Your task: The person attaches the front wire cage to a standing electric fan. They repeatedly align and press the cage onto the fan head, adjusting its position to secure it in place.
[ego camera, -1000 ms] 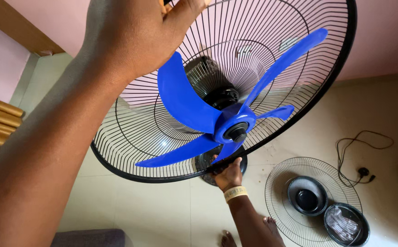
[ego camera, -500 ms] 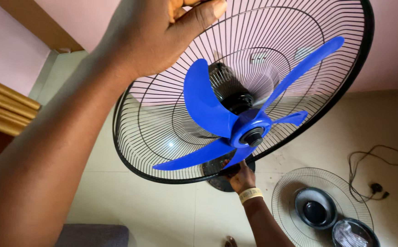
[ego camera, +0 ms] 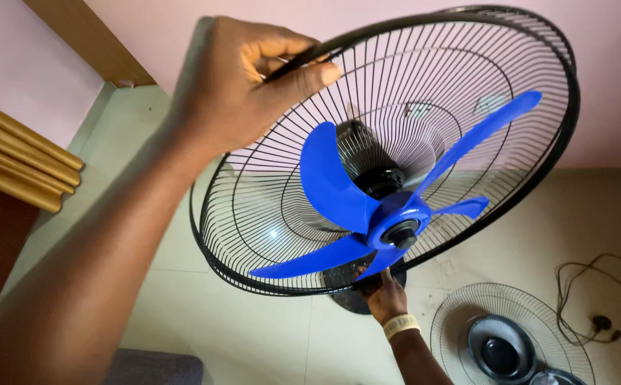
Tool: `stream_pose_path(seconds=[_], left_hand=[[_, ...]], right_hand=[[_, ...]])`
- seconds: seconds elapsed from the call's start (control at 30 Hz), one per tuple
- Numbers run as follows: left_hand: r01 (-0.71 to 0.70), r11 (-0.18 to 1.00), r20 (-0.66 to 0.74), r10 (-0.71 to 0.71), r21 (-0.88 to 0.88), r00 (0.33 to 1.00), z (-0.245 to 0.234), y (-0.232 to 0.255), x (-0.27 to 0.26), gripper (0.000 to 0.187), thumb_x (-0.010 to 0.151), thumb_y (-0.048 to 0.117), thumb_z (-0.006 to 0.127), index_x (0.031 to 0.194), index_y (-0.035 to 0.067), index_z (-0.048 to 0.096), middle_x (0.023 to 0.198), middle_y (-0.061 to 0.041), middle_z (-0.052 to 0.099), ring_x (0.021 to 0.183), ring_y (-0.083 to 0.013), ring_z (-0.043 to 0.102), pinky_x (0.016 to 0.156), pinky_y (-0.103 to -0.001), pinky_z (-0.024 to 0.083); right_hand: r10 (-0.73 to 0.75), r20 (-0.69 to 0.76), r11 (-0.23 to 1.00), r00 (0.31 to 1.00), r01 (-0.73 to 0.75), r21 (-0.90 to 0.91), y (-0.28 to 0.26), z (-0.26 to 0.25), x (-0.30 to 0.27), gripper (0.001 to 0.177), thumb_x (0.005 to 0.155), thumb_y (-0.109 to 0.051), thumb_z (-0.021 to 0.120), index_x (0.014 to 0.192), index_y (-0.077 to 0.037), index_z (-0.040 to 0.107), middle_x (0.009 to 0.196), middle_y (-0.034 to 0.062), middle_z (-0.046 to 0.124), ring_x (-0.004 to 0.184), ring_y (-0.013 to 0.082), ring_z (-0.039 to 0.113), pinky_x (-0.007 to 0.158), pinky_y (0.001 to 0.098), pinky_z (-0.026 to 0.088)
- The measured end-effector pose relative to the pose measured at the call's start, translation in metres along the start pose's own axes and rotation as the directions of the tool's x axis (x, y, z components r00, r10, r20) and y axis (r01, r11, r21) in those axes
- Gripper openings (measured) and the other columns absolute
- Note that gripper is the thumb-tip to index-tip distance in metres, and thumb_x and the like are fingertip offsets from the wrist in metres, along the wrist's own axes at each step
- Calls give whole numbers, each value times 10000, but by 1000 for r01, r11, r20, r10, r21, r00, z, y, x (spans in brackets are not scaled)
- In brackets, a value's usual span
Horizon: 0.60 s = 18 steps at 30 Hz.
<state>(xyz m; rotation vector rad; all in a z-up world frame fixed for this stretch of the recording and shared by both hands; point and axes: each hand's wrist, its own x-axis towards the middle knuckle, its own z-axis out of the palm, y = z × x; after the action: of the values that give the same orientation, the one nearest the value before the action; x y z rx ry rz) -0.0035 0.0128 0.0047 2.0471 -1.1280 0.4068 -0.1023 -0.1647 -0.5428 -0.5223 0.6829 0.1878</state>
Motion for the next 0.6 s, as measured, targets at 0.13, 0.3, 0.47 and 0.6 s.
stream_pose_path(seconds=[0.13,0.3,0.47,0.6], left_hand=[[-7,970,-57,21,243,998,2,5,-7,248,1005,227,800,1039,-17,770,724,-107,686,592,-156,585,556,-301,441],[-10,940,-76,38,340,996,0,14,-15,221,998,197,764,1011,-23,749,833,-157,723,641,-265,668,600,-348,491],[73,953,-171,-22,295,985,-1,17,-26,247,978,233,764,972,-14,751,791,-142,721,628,-220,687,589,-325,511],[142,978,-289,-93,152,953,-5,16,-55,284,967,281,772,953,-1,742,763,-65,721,657,-111,699,609,-255,556]], right_hand=[[-84,25,996,996,83,43,-4,-9,0,272,1074,-311,489,1159,-83,609,1039,106,681,957,300,661,838,509,517],[-161,56,986,985,163,-40,-37,-31,-14,337,1058,-325,441,1131,-35,596,1058,182,718,938,339,684,802,506,533],[-289,-121,932,950,250,-264,-85,-55,-37,381,1055,-295,399,1294,-55,574,1174,176,716,993,290,695,871,487,554],[-525,-119,784,842,425,-453,-130,-73,-66,420,1098,-305,397,1281,28,576,1013,254,735,855,302,738,793,435,594]])
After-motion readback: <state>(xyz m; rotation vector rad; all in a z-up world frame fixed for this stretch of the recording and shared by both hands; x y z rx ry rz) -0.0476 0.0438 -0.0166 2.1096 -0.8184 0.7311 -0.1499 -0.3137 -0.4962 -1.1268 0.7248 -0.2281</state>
